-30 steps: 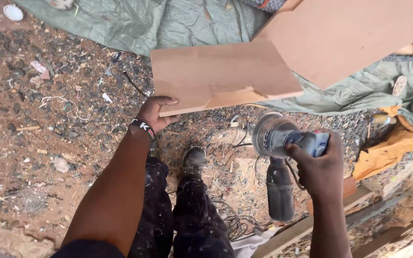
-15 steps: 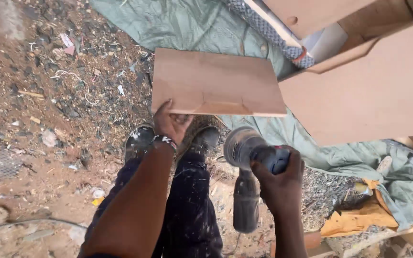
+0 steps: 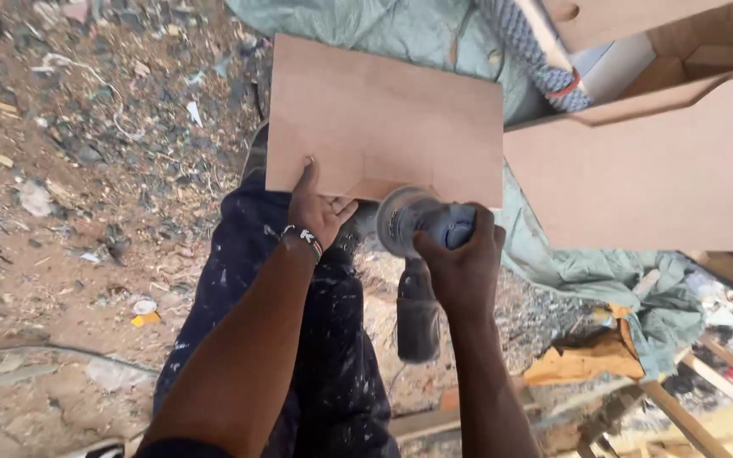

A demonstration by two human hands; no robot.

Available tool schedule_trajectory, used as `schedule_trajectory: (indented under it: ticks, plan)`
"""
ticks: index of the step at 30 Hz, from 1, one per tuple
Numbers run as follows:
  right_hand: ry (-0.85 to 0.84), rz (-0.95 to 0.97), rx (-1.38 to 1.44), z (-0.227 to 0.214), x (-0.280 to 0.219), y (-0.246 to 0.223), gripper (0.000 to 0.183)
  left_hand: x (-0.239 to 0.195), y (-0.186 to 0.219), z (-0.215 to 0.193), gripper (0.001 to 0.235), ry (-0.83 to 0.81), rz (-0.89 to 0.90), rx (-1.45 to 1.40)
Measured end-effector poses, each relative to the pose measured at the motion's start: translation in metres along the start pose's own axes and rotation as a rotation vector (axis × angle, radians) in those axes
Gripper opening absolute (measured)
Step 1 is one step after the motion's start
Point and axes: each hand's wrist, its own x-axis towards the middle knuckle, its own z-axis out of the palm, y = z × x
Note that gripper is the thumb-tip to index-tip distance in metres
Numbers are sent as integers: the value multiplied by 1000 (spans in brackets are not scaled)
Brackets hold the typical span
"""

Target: The person uses an electric sander to smooth the edges and surfaces of several wooden pieces. They hold the wood with one hand while operating the sander with the other, moving it along the edges and flat surfaces of the pieces.

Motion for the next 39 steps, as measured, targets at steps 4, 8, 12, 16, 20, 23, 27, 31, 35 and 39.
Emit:
schedule_trajectory:
  ticks: [4,8,12,16,20,23,27,31,35,39]
  plan:
    - [29,52,-93,10,21,7,88,12,-1,-17,96,-76,-34,66]
    - [12,109,-152,22,37,11,88,32,-11,-37,60,-68,32,69]
    - [15,105,-169,33,39,6,87,-15,6,0,41,-63,100,42]
    - [20,149,-193,50,43,18,90,11,-5,-20,40,-89,112,2]
    - [-31,138,-137,70,24,-12,85,52,-28,-51,52,-125,114,5]
    - [-60,120,-129,82,-1,-49,83,47,-24,-51,58,-125,120,55]
    - [-9,105,-187,92,11,-25,87,46,-17,-56,64,-149,145,117]
    - [41,135,-184,74,28,1,85,36,-16,-44,56,-150,184,24]
    - [87,191,-112,59,40,38,85,38,-22,-49,59,-123,192,0]
    - [67,191,-131,60,45,36,90,42,-25,-48,61,-109,203,21]
